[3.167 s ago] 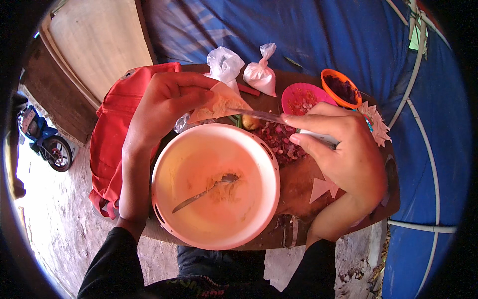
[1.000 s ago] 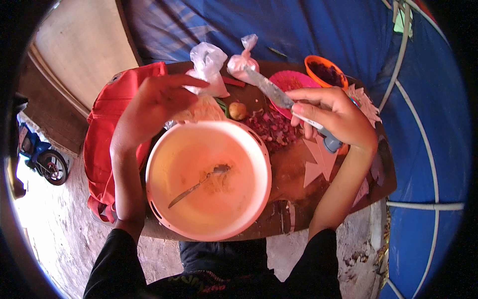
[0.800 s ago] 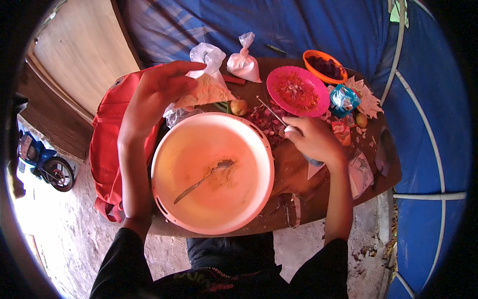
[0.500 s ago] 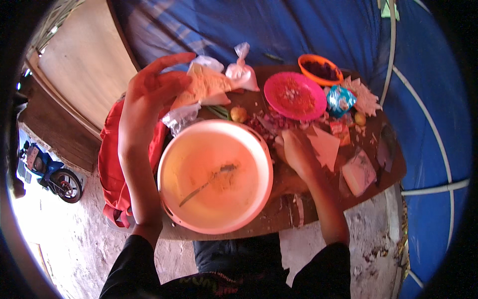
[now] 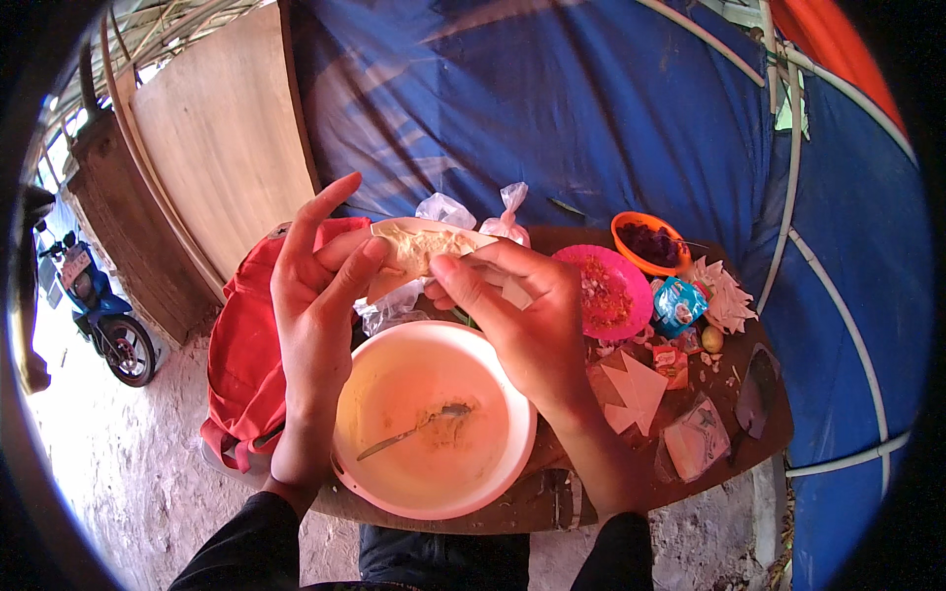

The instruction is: The person assembles small food items by spreading a paste onto triangular wrappers using a knife, then folding them. The person repeats this process multiple times, handling wrappers and a knife throughout.

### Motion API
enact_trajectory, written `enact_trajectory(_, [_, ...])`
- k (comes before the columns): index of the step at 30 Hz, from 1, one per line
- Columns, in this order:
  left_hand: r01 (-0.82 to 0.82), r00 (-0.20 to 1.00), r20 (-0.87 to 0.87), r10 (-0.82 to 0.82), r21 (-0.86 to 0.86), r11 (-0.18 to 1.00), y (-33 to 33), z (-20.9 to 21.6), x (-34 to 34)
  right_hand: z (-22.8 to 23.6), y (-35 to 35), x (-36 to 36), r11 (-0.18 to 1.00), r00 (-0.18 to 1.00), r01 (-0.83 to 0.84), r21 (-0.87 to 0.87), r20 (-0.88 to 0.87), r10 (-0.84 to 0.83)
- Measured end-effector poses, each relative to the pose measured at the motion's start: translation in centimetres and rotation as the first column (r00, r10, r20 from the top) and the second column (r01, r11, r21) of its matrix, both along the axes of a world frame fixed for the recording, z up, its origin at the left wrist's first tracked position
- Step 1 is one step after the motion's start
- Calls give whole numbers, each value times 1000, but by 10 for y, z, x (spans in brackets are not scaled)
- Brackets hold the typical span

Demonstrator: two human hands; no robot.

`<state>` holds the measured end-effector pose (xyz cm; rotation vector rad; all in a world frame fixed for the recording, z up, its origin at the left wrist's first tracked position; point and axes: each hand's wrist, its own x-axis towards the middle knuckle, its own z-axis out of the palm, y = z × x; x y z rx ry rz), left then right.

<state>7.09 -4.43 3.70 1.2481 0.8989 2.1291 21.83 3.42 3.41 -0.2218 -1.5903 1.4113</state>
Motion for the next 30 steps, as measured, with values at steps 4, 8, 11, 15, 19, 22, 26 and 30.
enact_trajectory(4, [63, 987, -141, -82, -131, 989, 6, -5, -13, 1, 10, -1, 993, 993, 116, -3, 2, -116])
enact_trajectory(8, [181, 949, -194, -248, -306, 934, 9, -8, -23, -2, 19, 5, 982, 983, 182, 58, -30, -180])
enact_trajectory(11, [161, 934, -247, -259, -355, 921, 11, -10, -25, -6, 21, 7, 970, 976, 219, 105, 1, -220])
enact_trajectory(15, [227, 935, -185, -304, -348, 909, 15, -10, -25, -13, 24, 5, 929, 962, 272, 253, -44, -270])
enact_trajectory(19, [276, 936, -117, -331, -338, 900, 15, -10, -26, -17, 28, 4, 840, 941, 313, 443, -27, -336])
enact_trajectory(22, [292, 934, -109, -340, -314, 903, 15, -12, -27, -18, 30, 3, 767, 936, 318, 557, -54, -349])
enact_trajectory(26, [249, 939, -136, -317, -366, 897, 16, -12, -32, -14, 31, 1, 698, 940, 301, 650, -80, -331])
enact_trajectory(30, [216, 953, -119, -278, -376, 901, 14, -11, -32, -10, 29, 4, 600, 929, 249, 760, -14, -369])
